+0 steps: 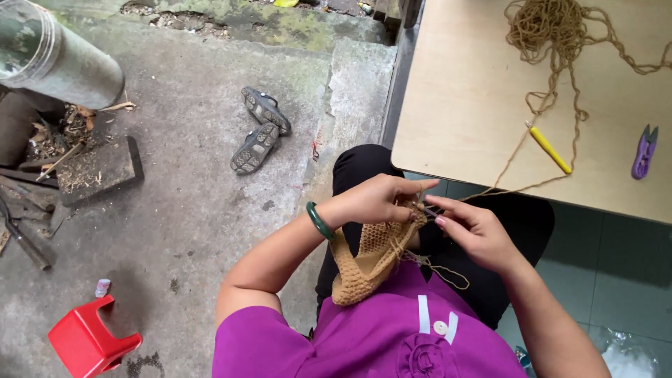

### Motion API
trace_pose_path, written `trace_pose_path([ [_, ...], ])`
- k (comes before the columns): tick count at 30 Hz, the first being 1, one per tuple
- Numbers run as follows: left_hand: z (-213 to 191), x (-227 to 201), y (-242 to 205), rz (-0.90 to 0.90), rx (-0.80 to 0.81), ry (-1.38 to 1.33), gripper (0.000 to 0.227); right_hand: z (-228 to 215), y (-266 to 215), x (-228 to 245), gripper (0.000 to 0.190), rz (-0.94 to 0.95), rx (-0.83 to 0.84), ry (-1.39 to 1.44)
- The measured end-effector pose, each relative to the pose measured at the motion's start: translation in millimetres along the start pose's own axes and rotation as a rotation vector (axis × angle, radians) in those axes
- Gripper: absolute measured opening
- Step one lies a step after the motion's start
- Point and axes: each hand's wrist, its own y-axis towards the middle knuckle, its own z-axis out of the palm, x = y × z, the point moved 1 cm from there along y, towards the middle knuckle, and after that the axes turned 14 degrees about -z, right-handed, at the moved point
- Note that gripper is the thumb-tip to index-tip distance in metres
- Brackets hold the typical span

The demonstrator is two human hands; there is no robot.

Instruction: A person is crocheting a brown strap for a bag using a crochet hook and yarn.

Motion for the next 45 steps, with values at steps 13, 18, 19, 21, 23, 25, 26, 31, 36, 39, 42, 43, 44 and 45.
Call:
trace_pose_path([
  [13, 58.3, 32.1, 3.4, 0.393, -0.448, -0.076, 0.027, 50.9, -28.2, -29.3, 0.027, 0.207, -0.471, 0.841],
  [18, 59.6, 36.2, 1.2, 0.324, -0.221, -0.583, 0.025, 45.9, -15.3, -21.9, 0.029, -0.214, -0.403, 0.355],
  [19, 60.2, 42.4, 3.8, 0.319, -0.135, -0.705, 0.026, 40.4, -12.6, -15.9, 0.029, -0.339, -0.339, 0.113],
  [21, 61.3, 46.8, 2.4, 0.300, -0.057, -0.774, 0.027, 27.7, -9.8, -6.5, 0.030, -0.396, -0.290, -0.002],
  [23, 61.8, 46.5, 0.9, 0.280, 0.030, -0.843, 0.028, 16.9, -9.9, 0.1, 0.031, -0.451, -0.246, -0.120],
  [25, 58.7, 40.8, 0.0, 0.258, 0.109, -0.874, 0.025, 8.3, -10.8, 5.5, 0.026, -0.592, -0.182, -0.339],
  [26, 57.6, 40.6, 0.2, 0.258, 0.112, -0.875, 0.025, 5.5, -9.5, 13.8, 0.026, -0.589, -0.183, -0.341],
  [31, 51.3, 29.1, -6.7, 0.274, 0.286, -0.951, 0.067, -4.1, -7.9, 37.7, 0.021, -0.750, -0.104, -0.511],
  [36, 48.8, 26.5, -9.5, 0.227, 0.348, -0.975, 0.088, -10.6, -11.1, 35.0, 0.021, -0.772, -0.108, -0.548],
  [39, 53.6, 38.5, -1.9, 0.210, 0.382, -1.001, 0.089, -15.0, -11.3, 33.8, 0.017, -0.820, -0.084, -0.615],
  [42, 55.7, 42.9, 1.1, 0.199, 0.434, -1.045, 0.091, -22.3, -7.5, 41.2, 0.014, -0.914, -0.042, -0.710],
  [43, 54.8, 40.6, 0.1, 0.198, 0.456, -1.053, 0.091, -24.9, -5.8, 45.0, 0.017, -0.965, -0.018, -0.751],
  [44, 55.6, 42.7, 1.6, 0.198, 0.455, -1.053, 0.091, -26.2, -4.4, 48.7, 0.017, -0.966, -0.017, -0.751],
  [45, 56.6, 44.6, 3.0, 0.196, 0.486, -1.057, 0.091, -27.3, -3.0, 52.5, 0.019, -0.978, 0.006, -0.749],
])
